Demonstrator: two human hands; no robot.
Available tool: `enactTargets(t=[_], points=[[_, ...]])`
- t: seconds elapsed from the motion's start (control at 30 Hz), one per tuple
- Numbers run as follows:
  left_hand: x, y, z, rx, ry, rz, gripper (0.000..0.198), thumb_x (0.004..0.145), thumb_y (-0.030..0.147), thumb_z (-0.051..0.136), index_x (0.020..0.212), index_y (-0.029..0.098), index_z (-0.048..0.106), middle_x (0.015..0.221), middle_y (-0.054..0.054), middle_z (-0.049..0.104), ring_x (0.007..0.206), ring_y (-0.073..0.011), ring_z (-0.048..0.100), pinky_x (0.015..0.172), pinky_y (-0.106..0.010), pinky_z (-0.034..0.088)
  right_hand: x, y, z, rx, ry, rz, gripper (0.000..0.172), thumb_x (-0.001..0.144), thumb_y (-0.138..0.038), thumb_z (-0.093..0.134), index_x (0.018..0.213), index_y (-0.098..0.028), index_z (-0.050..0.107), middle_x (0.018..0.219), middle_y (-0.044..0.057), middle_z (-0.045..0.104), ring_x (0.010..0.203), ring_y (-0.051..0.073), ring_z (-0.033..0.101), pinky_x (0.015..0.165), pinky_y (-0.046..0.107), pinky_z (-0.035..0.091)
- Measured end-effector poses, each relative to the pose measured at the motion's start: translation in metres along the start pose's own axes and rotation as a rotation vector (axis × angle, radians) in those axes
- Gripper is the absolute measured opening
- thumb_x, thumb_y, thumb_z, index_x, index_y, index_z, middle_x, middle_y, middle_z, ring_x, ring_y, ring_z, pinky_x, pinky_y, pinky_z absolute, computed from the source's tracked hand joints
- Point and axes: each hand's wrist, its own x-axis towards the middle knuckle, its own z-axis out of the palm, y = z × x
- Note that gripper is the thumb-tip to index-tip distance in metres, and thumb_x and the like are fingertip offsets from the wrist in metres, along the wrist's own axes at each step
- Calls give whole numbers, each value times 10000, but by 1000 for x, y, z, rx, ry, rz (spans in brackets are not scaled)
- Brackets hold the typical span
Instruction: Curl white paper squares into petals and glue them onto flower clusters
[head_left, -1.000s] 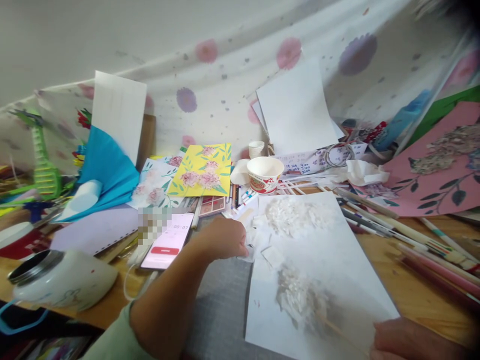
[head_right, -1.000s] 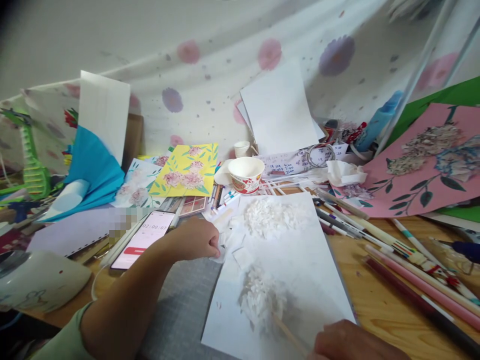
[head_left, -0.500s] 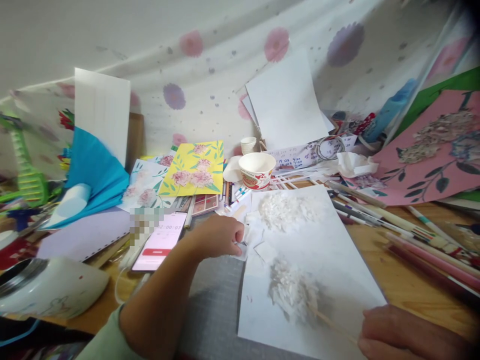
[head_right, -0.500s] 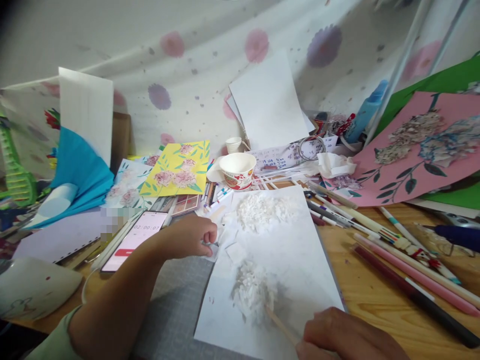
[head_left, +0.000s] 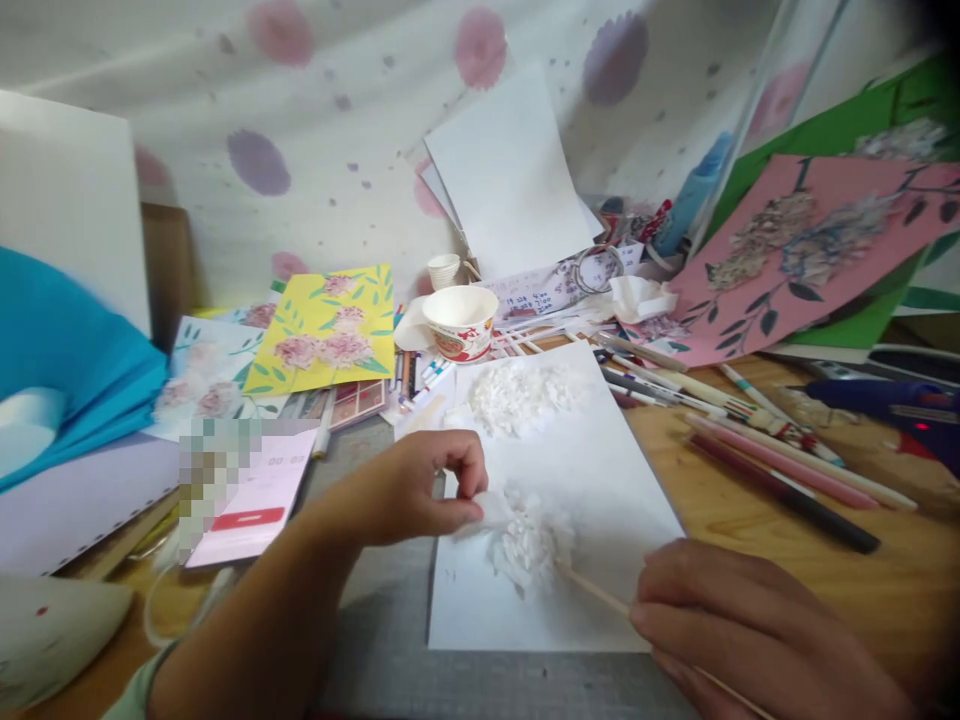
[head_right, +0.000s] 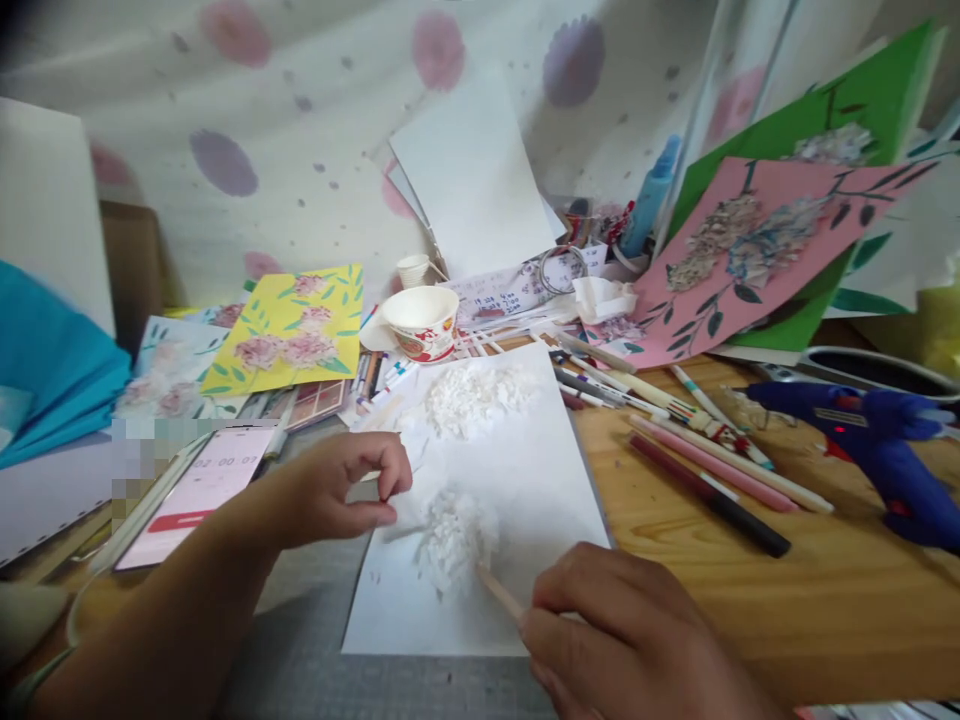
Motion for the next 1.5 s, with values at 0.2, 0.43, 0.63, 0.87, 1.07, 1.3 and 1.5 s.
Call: enactTargets(t=[0.2, 0.43, 0.63, 0.87, 1.07, 1.3, 1.5], points=[[7, 17, 27, -278, -9, -75, 160, 715, 193, 682, 783, 170, 539, 723, 41, 523, 652, -96, 480, 617, -206, 402, 7, -7, -4, 44, -29, 39, 211, 920, -149, 422, 860, -220, 611, 852, 69, 706, 722, 183, 688, 595, 258, 557], [16, 14, 31, -39, -3, -213, 148, 773, 285, 616, 705, 163, 567, 633, 42, 510, 621, -108, 457, 589, -212, 363, 9, -8, -10, 129, -99, 75, 196, 897, -116, 446, 916, -197, 623, 894, 80, 701, 742, 177, 672, 639, 281, 557], [18, 16, 38, 52, -36, -239, 206, 814, 301, 549, 661, 170, 505, 624, 48, 454, 619, -106, 422, 567, -211, 332, 8, -9, -9, 114, -90, 85, 231, 922, -133, 423, 911, -191, 646, 866, 75, 696, 733, 175, 662, 636, 286, 542], [19, 18, 40, -72, 13, -240, 73, 755, 219, 573, 814, 179, 557, 689, 44, 501, 641, -111, 464, 599, -218, 382, 5, -7, -9, 154, -148, 126, 227, 876, -103, 457, 842, -182, 668, 819, 73, 671, 717, 172, 634, 649, 284, 527], [20, 19, 38, -85, 35, -261, 88, 773, 230, 575, 722, 161, 595, 651, 28, 567, 617, -115, 503, 591, -225, 389, 6, -9, -10, 137, -100, 118, 253, 888, -113, 440, 880, -193, 681, 811, 74, 683, 727, 175, 652, 654, 272, 534], [20, 10, 39, -78, 150, 51, 71, 744, 166, 633, 730, 136, 696, 724, -46, 633, 677, -148, 596, 661, -267, 451, 6, -9, -7, 162, -108, 129, 256, 890, -119, 442, 785, -188, 665, 772, 67, 665, 702, 163, 640, 651, 256, 534], [19, 12, 39, -7, 184, 140, 83, 737, 152, 636, 724, 147, 718, 723, -59, 652, 680, -154, 613, 648, -265, 461, 6, -7, -7, 162, -83, 114, 261, 880, -124, 438, 793, -198, 672, 764, 76, 676, 697, 174, 647, 642, 261, 544]])
